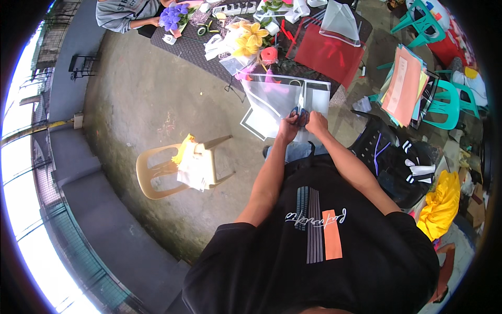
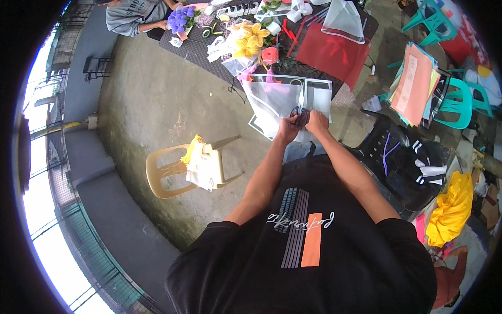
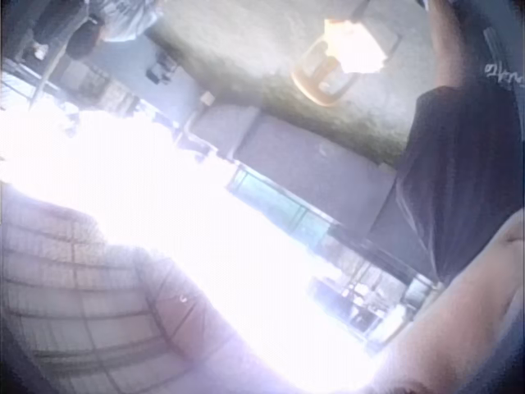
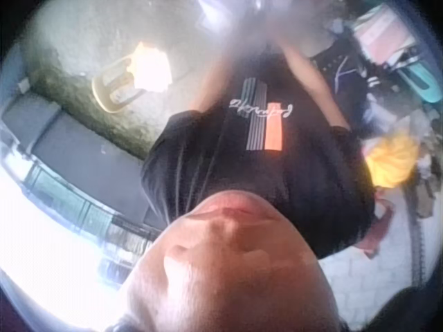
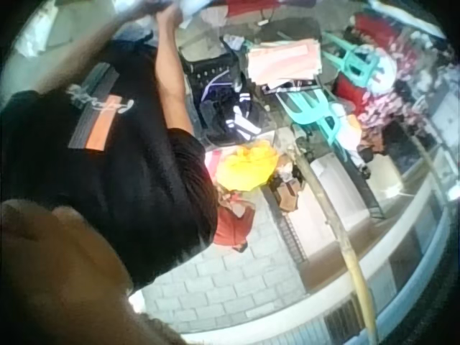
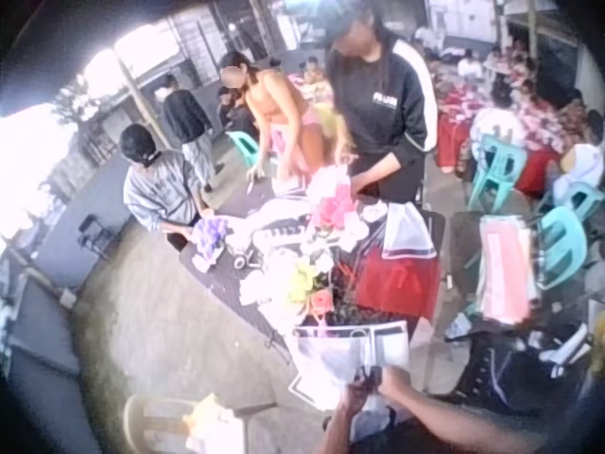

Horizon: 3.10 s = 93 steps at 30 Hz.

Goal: The person assembles a bouquet of artificial flowers by taping stems together and wrapping the arrangement in clear plastic sheets, using scissors to cut the plastic.

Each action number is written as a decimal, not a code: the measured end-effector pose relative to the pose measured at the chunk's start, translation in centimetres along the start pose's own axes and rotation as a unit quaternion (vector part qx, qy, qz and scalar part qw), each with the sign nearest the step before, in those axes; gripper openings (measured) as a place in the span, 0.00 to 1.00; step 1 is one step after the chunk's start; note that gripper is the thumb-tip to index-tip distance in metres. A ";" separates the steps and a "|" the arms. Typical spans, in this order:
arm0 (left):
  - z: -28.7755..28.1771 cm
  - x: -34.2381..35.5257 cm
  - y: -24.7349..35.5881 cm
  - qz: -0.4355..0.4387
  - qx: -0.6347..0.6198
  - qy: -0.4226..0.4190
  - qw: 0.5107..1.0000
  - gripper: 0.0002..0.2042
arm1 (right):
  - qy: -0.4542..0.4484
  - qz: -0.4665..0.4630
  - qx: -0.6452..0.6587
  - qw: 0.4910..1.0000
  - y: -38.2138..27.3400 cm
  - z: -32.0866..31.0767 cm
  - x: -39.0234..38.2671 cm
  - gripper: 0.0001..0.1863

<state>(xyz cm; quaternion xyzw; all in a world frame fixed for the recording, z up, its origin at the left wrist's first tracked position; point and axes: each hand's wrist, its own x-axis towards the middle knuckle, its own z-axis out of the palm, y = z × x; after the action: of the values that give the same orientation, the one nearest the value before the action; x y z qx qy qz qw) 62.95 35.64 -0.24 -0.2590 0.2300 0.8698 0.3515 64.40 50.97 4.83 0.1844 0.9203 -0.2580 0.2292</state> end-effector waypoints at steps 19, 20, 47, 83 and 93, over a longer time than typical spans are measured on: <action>-0.2 0.4 -0.4 -0.004 0.007 0.000 1.000 0.08 | 0.027 -0.001 0.021 0.999 1.3 0.8 0.2 0.05; -0.2 0.6 -0.6 -0.006 -0.002 -0.002 1.000 0.07 | 0.039 -0.016 0.012 0.999 1.5 1.0 0.0 0.05; -1.7 1.1 -0.5 -0.011 -0.004 -0.004 1.000 0.09 | 0.038 -0.007 -0.006 0.999 0.2 0.2 -0.4 0.11; 0.0 0.4 -0.9 -0.001 0.007 0.043 0.999 0.09 | 0.056 -0.054 -0.172 0.982 0.5 0.0 1.6 0.09; -0.6 0.5 -0.6 0.010 -0.017 0.065 0.998 0.07 | 0.061 -0.051 -0.176 0.981 -0.5 0.3 1.8 0.05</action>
<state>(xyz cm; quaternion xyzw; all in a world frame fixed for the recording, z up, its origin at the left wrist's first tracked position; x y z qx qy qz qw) 63.31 35.88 -1.14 -0.3182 0.2402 0.8585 0.3225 62.75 50.77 3.89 0.1094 0.9717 -0.0917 0.1881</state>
